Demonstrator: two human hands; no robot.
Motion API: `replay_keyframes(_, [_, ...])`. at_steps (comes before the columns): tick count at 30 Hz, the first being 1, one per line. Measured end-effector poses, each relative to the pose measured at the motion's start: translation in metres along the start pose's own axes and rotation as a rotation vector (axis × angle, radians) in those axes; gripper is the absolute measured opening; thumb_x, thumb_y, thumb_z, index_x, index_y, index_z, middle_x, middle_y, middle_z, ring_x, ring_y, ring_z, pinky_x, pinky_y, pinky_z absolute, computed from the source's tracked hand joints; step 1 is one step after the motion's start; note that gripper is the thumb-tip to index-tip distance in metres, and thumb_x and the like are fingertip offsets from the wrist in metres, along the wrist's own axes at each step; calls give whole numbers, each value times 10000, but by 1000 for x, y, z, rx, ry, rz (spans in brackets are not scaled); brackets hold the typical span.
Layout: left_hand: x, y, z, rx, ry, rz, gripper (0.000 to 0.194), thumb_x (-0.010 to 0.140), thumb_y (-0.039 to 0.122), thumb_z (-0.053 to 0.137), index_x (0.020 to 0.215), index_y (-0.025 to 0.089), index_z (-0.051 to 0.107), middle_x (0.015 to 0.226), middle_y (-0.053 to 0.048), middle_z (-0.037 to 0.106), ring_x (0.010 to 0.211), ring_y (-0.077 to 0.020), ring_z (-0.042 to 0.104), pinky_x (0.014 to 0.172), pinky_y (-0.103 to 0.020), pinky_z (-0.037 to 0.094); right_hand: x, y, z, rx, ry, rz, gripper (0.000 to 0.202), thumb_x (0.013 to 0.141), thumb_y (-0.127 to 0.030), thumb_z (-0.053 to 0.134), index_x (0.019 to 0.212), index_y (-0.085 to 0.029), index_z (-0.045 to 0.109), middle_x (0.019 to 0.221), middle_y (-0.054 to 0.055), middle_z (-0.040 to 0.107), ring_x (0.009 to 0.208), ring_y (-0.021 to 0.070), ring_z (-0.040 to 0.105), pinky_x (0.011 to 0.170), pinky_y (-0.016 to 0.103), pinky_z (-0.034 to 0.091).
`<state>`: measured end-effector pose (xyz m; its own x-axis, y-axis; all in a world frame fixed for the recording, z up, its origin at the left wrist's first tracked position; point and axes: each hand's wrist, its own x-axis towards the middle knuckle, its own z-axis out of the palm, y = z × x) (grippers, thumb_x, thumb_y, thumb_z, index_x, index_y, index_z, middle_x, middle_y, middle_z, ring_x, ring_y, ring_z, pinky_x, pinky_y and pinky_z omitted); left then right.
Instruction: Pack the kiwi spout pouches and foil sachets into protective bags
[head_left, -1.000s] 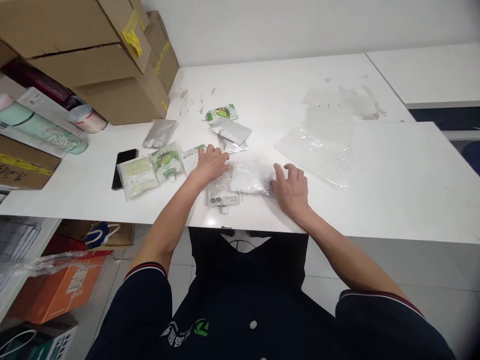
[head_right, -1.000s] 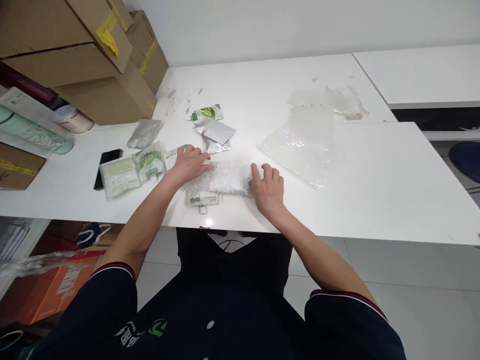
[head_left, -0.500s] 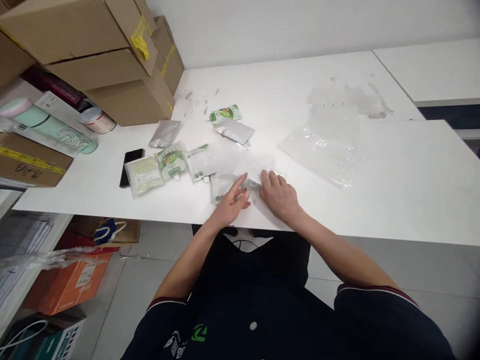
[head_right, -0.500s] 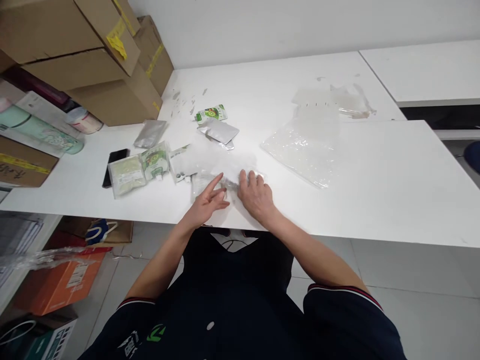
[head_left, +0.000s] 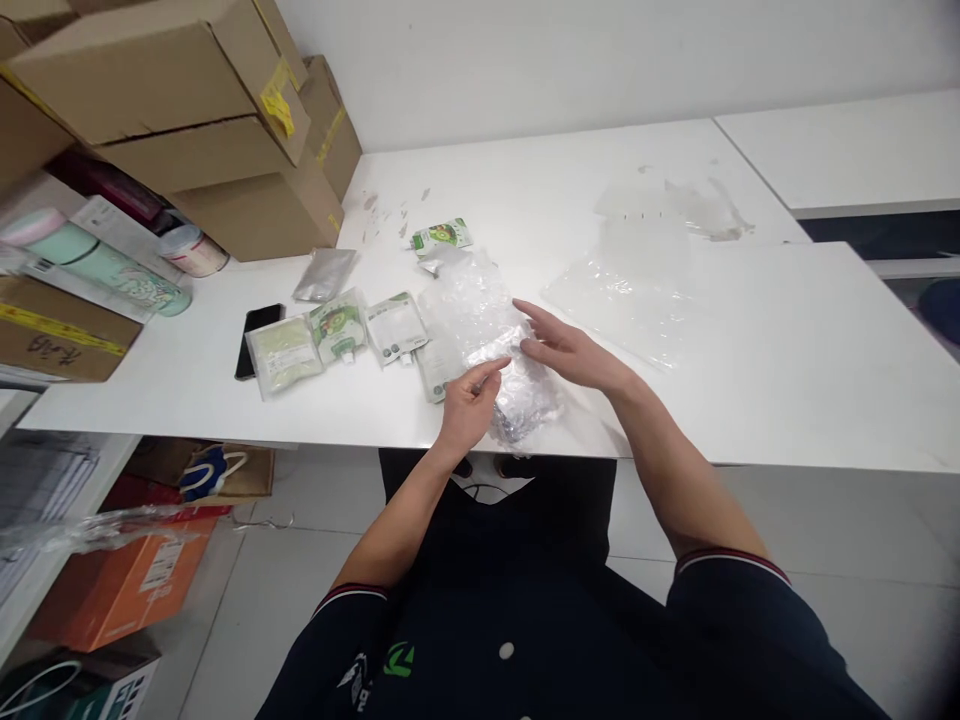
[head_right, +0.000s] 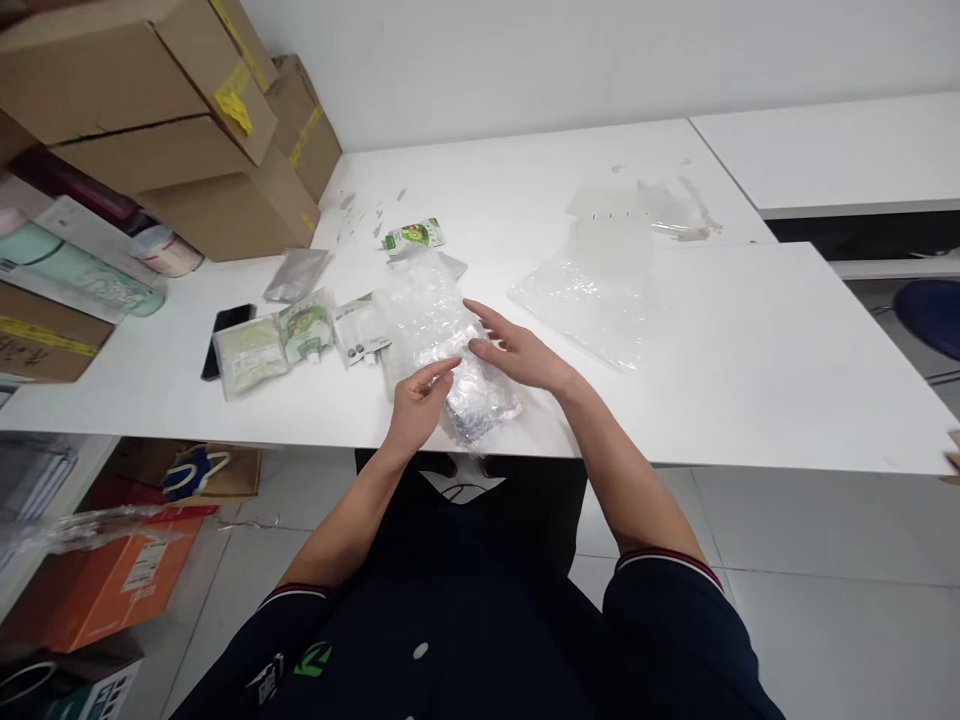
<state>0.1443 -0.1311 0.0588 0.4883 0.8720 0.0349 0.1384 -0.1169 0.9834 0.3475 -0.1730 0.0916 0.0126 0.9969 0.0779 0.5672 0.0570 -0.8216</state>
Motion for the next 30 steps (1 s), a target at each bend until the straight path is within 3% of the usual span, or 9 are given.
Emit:
replay_keyframes(2, [2, 1, -3, -8, -61, 11, 279, 902, 356, 602, 1099, 223, 748, 979, -41, 729, 465, -27, 318, 428, -211, 294, 11, 6, -6, 190, -118, 5, 664, 934, -507, 519, 1546, -366, 306, 1366, 53, 582, 1165, 252, 576, 1007, 471, 457])
replay_keyframes(5, [8, 1, -10, 19, -136, 62, 267, 901, 342, 601, 1102, 244, 746, 1107, -52, 725, 493, -36, 395, 441, -213, 316, 19, 9, -6, 355, -90, -31, 588, 895, -455, 594, 1455, -309, 485, 1174, 40, 646, 922, 177, 596, 905, 405, 486])
replay_keyframes(7, [12, 2, -16, 59, -162, 107, 319, 905, 336, 597, 1204, 295, 700, 1266, -47, 671, 532, -46, 464, 458, -216, 352, 19, 6, -7, 385, -65, -27, 529, 858, -425, 651, 1362, -277, 588, 1051, 32, 647, 795, 146, 555, 790, 358, 489])
replay_keyframes(10, [16, 5, -21, 91, -154, 148, 530, 895, 329, 617, 1414, 369, 516, 1420, -44, 569, 648, -82, 580, 536, -235, 453, 16, -2, -13, 304, -117, 73, 635, 799, -405, 721, 1397, -269, 558, 850, 0, 612, 683, 131, 497, 668, 319, 455])
replay_keyframes(14, [20, 6, -20, 65, -124, 192, 661, 878, 352, 649, 1489, 356, 397, 1526, -59, 453, 955, -170, 653, 756, -289, 544, 11, -10, -18, 157, -226, 156, 595, 774, -415, 729, 1326, -230, 610, 905, 37, 638, 780, 182, 569, 715, 344, 478])
replay_keyframes(16, [22, 4, -18, 46, -104, 198, 682, 866, 352, 664, 1488, 347, 384, 1514, -59, 462, 1069, -197, 631, 861, -321, 541, 9, -12, -18, 21, -189, 145, 429, 770, -406, 715, 1147, -203, 699, 1021, 85, 639, 916, 236, 592, 802, 388, 484])
replay_keyframes(19, [24, 2, -18, 31, -91, 135, 682, 855, 353, 679, 1472, 328, 390, 1331, -63, 600, 1024, -198, 641, 880, -357, 542, 4, -14, -17, -115, -74, 42, 264, 763, -392, 708, 936, -193, 715, 1194, 120, 592, 1111, 297, 543, 890, 427, 461])
replay_keyframes(24, [27, 9, -26, 147, -43, 77, 525, 756, 416, 782, 1225, 284, 589, 1296, -81, 547, 1109, -235, 585, 920, -389, 521, 4, -5, -16, 312, -197, 74, 286, 826, -453, 669, 961, -202, 642, 864, 31, 644, 760, 172, 594, 672, 317, 475])
replay_keyframes(30, [30, 13, -31, -297, -361, -148, 894, 790, 415, 768, 1510, 310, 248, 1290, -120, 592, 1142, -284, 620, 945, -468, 532, 22, 16, 1, 699, -35, 206, 372, 699, -436, 818, 911, -201, 623, 759, -6, 630, 637, 126, 576, 584, 273, 467])
